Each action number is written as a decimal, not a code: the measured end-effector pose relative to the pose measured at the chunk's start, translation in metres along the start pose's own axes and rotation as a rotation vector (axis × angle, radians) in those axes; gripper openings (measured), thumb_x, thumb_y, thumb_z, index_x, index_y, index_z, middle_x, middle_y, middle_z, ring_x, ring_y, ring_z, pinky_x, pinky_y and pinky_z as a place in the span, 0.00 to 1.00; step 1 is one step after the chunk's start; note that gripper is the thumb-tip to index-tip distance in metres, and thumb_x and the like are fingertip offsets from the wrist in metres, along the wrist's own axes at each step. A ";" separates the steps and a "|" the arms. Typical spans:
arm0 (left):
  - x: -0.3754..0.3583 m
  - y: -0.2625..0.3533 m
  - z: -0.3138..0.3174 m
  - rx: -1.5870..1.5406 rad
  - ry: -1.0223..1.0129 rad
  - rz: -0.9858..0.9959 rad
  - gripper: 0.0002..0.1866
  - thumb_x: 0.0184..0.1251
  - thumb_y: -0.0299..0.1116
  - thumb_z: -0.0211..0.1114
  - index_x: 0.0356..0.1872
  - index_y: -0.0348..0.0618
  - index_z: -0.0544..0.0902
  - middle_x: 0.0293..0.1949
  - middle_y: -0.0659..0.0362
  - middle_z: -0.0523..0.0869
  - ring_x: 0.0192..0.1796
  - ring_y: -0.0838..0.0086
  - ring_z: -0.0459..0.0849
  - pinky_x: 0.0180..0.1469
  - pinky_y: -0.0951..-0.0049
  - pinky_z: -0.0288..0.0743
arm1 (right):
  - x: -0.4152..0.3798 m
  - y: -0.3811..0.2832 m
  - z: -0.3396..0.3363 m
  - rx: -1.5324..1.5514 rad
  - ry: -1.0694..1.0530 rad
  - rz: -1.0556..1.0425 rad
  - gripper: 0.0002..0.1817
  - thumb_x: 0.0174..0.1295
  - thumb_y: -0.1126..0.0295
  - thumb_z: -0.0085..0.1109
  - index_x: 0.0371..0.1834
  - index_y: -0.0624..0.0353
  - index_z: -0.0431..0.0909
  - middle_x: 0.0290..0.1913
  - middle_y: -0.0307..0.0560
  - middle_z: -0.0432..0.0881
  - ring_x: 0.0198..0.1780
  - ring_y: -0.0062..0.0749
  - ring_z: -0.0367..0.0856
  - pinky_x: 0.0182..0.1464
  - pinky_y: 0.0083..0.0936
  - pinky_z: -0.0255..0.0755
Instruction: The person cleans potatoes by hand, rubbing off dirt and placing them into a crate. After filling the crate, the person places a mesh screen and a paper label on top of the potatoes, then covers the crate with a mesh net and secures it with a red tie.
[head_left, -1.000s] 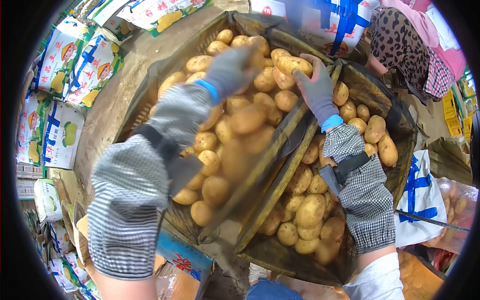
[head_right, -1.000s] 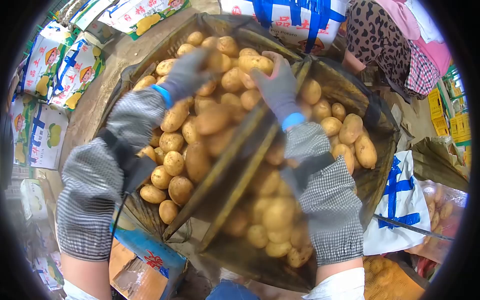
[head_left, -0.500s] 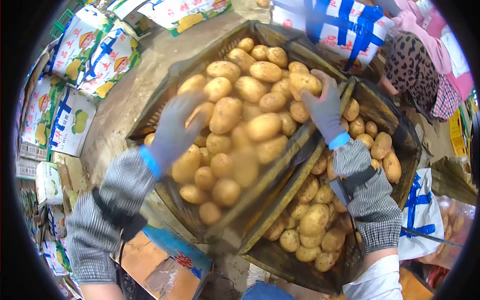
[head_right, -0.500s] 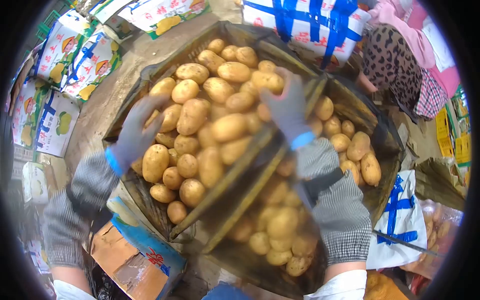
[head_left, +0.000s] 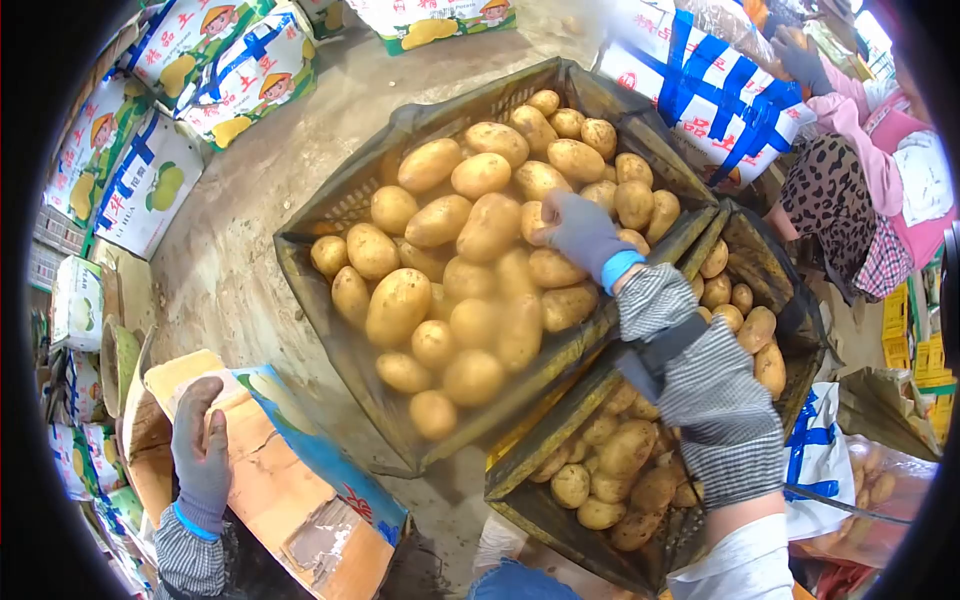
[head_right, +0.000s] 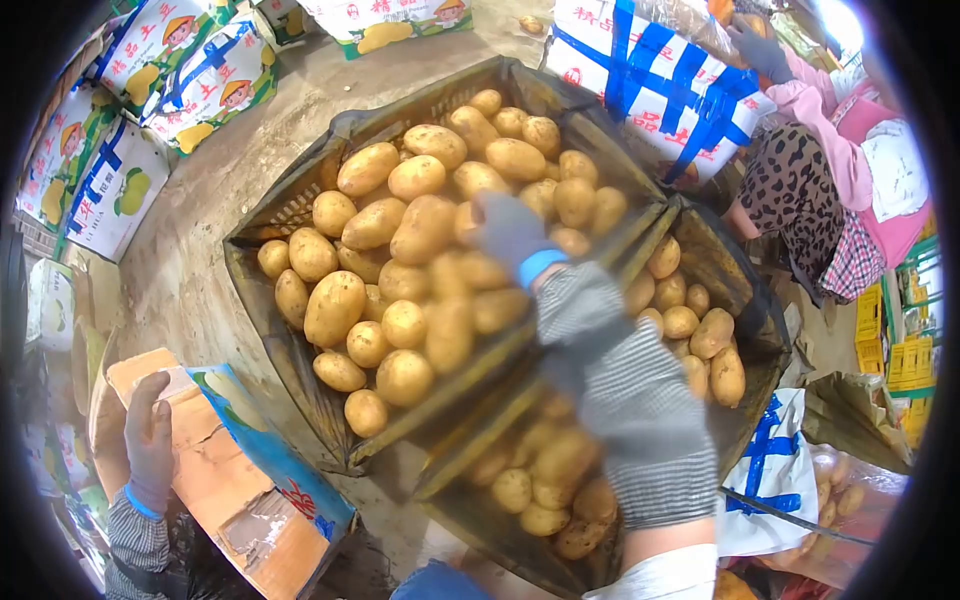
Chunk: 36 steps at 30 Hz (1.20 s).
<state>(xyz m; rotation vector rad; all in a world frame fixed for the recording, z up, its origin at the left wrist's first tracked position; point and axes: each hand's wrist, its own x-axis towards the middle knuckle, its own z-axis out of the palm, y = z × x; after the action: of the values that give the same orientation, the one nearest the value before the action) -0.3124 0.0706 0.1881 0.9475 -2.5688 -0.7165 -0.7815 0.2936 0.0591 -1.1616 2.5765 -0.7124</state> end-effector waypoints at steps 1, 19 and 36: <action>-0.003 -0.003 -0.002 0.027 -0.015 0.023 0.14 0.66 0.22 0.55 0.52 0.33 0.79 0.53 0.49 0.81 0.62 0.60 0.75 0.69 0.65 0.63 | 0.001 -0.003 0.010 -0.033 -0.005 -0.006 0.14 0.54 0.61 0.69 0.37 0.56 0.78 0.35 0.52 0.82 0.41 0.49 0.82 0.44 0.37 0.75; -0.003 0.013 0.001 0.178 -0.107 0.086 0.10 0.63 0.31 0.62 0.42 0.39 0.84 0.42 0.51 0.86 0.48 0.57 0.83 0.54 0.63 0.74 | 0.014 0.003 -0.022 0.193 0.444 -0.215 0.19 0.68 0.65 0.55 0.59 0.62 0.76 0.56 0.59 0.80 0.58 0.46 0.78 0.63 0.33 0.70; -0.002 0.010 0.001 0.220 -0.091 0.111 0.08 0.58 0.30 0.65 0.39 0.41 0.85 0.38 0.52 0.87 0.44 0.56 0.84 0.50 0.60 0.75 | 0.019 -0.108 0.084 -0.420 0.105 -0.097 0.29 0.59 0.60 0.54 0.63 0.61 0.69 0.62 0.53 0.70 0.67 0.56 0.61 0.68 0.49 0.56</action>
<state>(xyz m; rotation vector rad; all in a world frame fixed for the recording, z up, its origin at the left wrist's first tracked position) -0.3168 0.0789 0.1931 0.8441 -2.7995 -0.4638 -0.6914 0.1896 0.0426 -1.4068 2.8629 -0.2558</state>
